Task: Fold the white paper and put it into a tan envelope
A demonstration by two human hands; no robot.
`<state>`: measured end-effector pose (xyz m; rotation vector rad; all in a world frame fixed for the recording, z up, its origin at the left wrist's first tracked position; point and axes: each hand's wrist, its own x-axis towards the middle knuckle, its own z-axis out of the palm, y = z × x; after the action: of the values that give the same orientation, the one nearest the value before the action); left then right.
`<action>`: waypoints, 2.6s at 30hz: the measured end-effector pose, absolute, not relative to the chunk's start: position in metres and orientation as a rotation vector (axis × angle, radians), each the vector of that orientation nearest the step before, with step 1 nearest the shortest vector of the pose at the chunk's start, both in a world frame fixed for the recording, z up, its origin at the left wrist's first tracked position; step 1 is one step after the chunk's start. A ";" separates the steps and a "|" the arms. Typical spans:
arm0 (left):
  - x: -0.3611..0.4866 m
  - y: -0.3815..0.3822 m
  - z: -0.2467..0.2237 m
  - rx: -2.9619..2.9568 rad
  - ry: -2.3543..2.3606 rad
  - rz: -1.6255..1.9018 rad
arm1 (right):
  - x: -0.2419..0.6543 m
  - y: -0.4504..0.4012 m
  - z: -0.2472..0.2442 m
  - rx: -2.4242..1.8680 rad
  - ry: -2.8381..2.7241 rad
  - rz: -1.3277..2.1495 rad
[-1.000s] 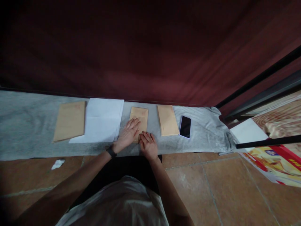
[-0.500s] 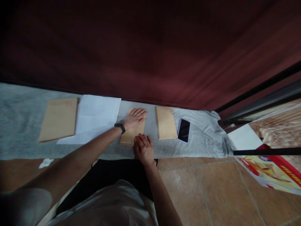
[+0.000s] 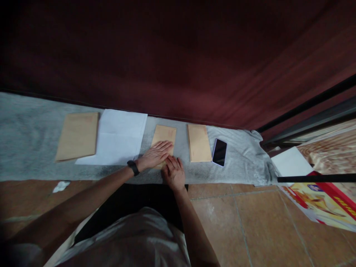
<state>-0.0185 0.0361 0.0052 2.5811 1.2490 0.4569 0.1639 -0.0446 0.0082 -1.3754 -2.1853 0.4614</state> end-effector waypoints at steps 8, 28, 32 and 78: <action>-0.032 -0.018 0.006 2.665 1.242 0.427 | 0.161 -0.046 0.007 -1.382 -2.148 0.408; -0.057 -0.055 0.015 2.652 1.189 0.509 | 0.150 0.034 0.007 -1.340 -2.690 0.332; -0.058 -0.055 0.017 2.624 1.182 0.509 | 0.145 0.059 0.007 -1.407 -2.703 0.281; -0.056 -0.056 0.016 2.608 1.217 0.529 | 0.108 0.055 0.004 -1.317 -2.653 0.289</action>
<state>-0.0555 -0.0562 0.0158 2.6081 1.2168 0.5295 0.1082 0.0548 0.0044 -1.3174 -2.6532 0.2886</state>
